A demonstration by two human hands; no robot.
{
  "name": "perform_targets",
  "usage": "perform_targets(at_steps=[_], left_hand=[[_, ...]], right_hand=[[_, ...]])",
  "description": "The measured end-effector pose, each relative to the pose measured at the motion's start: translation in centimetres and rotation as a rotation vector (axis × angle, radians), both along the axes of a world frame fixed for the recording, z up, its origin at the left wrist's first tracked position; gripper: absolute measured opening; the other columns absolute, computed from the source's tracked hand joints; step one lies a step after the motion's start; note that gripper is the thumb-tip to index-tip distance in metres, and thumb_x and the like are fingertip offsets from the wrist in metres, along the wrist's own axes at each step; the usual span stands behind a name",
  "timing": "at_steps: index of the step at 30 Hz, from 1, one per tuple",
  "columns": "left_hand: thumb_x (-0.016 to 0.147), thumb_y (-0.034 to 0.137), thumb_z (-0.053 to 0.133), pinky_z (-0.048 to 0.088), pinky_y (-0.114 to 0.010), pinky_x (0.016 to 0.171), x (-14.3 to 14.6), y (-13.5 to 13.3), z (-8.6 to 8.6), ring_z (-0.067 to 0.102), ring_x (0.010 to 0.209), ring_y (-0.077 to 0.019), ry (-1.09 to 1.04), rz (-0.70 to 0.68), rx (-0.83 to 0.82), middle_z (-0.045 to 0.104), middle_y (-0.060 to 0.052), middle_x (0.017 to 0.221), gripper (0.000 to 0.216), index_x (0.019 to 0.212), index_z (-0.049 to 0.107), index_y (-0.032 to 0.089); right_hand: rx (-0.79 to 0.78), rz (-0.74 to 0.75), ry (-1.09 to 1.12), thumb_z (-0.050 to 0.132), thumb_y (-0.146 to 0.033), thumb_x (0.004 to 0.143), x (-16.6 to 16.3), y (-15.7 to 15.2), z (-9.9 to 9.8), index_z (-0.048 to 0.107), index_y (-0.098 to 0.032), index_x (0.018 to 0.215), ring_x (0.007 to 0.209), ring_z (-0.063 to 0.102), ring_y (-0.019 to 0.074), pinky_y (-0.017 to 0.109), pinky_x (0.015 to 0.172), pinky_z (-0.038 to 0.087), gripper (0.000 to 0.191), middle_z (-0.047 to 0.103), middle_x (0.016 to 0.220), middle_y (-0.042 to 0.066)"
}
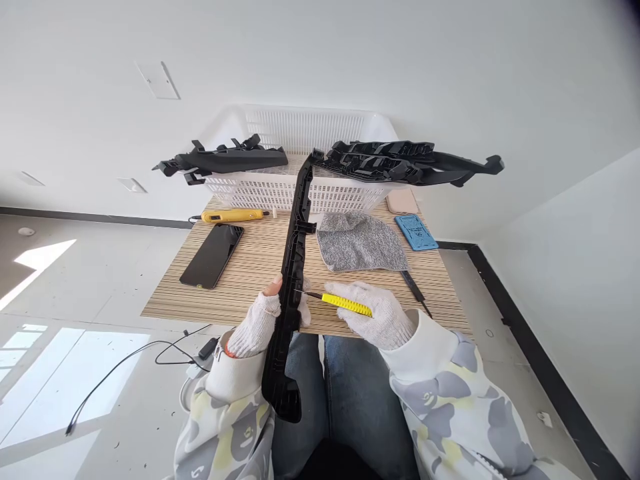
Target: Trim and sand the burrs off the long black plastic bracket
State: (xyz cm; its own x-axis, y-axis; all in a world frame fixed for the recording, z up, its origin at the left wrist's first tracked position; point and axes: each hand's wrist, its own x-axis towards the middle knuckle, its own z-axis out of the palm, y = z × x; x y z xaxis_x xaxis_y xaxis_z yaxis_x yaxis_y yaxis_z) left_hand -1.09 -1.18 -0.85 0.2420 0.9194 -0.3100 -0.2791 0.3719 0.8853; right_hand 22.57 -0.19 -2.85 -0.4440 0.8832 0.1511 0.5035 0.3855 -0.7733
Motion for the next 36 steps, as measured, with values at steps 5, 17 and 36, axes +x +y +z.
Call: perform_targets(at_steps=[5,17,36], left_hand=[[0.082,0.079,0.063,0.035,-0.027,0.047,0.0,0.1,0.2,0.046,0.046,-0.0134,0.044,-0.027,0.005,0.063,-0.003,0.057,0.065,0.089,0.069,0.015],[0.078,0.089,0.057,0.035,-0.025,0.043,-0.4,0.4,-0.5,0.050,0.046,-0.0138,0.071,-0.088,-0.042,0.064,-0.009,0.058,0.074,0.065,0.063,0.016],[0.085,0.078,0.064,0.032,-0.024,0.040,-0.2,0.4,-0.1,0.047,0.042,-0.0122,-0.001,-0.021,-0.004,0.058,-0.002,0.051,0.061,0.068,0.051,0.021]], right_hand=[[-0.107,-0.006,0.021,0.069,-0.029,0.090,-0.5,0.0,0.8,0.077,-0.025,0.135,0.079,0.077,0.0225,0.036,0.074,0.061,0.046,0.084,0.107,0.008],[-0.290,-0.045,0.066,0.074,-0.043,0.088,-1.1,0.5,0.2,0.080,-0.023,0.130,0.083,0.077,0.0235,0.035,0.075,0.061,0.048,0.084,0.106,0.010],[-0.516,-0.023,0.076,0.072,-0.036,0.085,-2.2,1.5,2.4,0.081,-0.015,0.123,0.049,0.052,0.0109,0.024,0.052,0.046,0.044,0.063,0.059,-0.002]])
